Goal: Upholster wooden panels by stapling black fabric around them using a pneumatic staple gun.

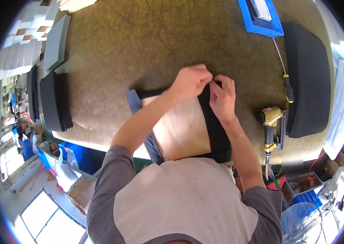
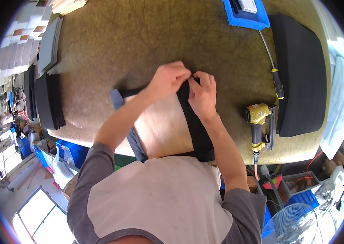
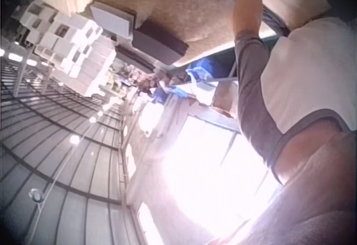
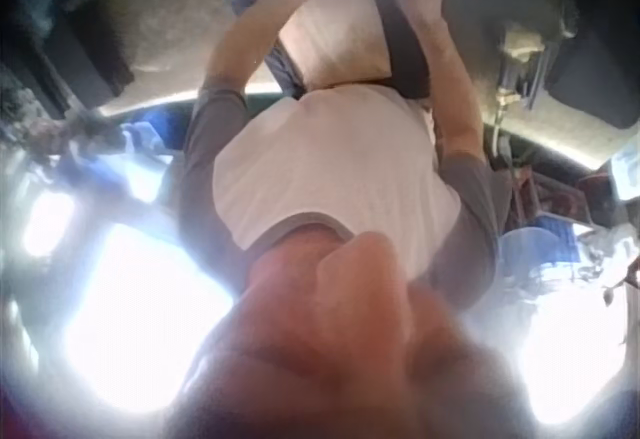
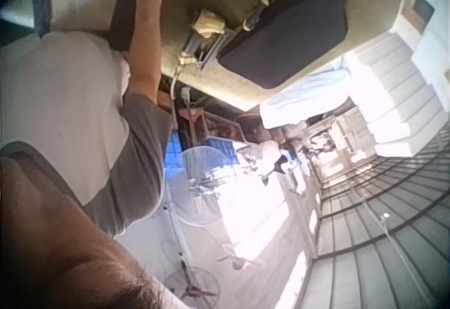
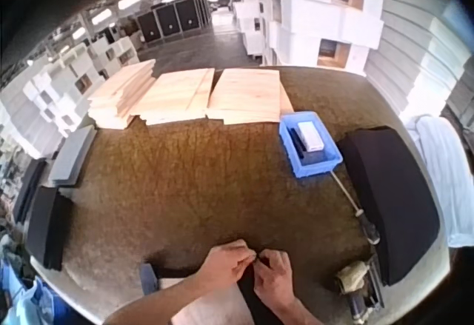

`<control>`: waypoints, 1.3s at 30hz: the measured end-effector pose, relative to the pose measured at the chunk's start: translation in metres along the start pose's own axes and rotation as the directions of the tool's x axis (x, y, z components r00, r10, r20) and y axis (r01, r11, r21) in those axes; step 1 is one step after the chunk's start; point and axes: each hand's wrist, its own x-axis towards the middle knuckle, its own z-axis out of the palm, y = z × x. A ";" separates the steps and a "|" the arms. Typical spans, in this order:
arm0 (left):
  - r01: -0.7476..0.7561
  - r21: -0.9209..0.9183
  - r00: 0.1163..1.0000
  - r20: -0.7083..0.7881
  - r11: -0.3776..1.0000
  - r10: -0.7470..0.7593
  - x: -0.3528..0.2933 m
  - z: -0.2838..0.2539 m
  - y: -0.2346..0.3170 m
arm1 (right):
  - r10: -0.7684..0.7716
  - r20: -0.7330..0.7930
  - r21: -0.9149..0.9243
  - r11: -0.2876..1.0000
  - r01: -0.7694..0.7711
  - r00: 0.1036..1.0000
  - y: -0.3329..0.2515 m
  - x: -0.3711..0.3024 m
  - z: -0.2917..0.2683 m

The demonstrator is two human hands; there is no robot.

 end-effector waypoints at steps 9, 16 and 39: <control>-0.072 0.282 0.982 -0.149 0.957 0.118 -0.039 0.038 0.025 | 0.153 -0.059 0.287 0.949 -0.130 0.986 -0.003 -0.023 -0.032; 0.081 0.531 0.997 -0.037 0.843 -0.073 -0.062 0.043 0.054 | 0.579 -0.100 -0.500 0.674 -0.544 0.809 0.015 -0.117 -0.198; -0.039 0.456 0.986 -0.126 0.889 0.107 -0.062 0.051 0.038 | 0.595 0.713 -0.010 0.538 -0.843 0.372 -0.031 0.038 -0.124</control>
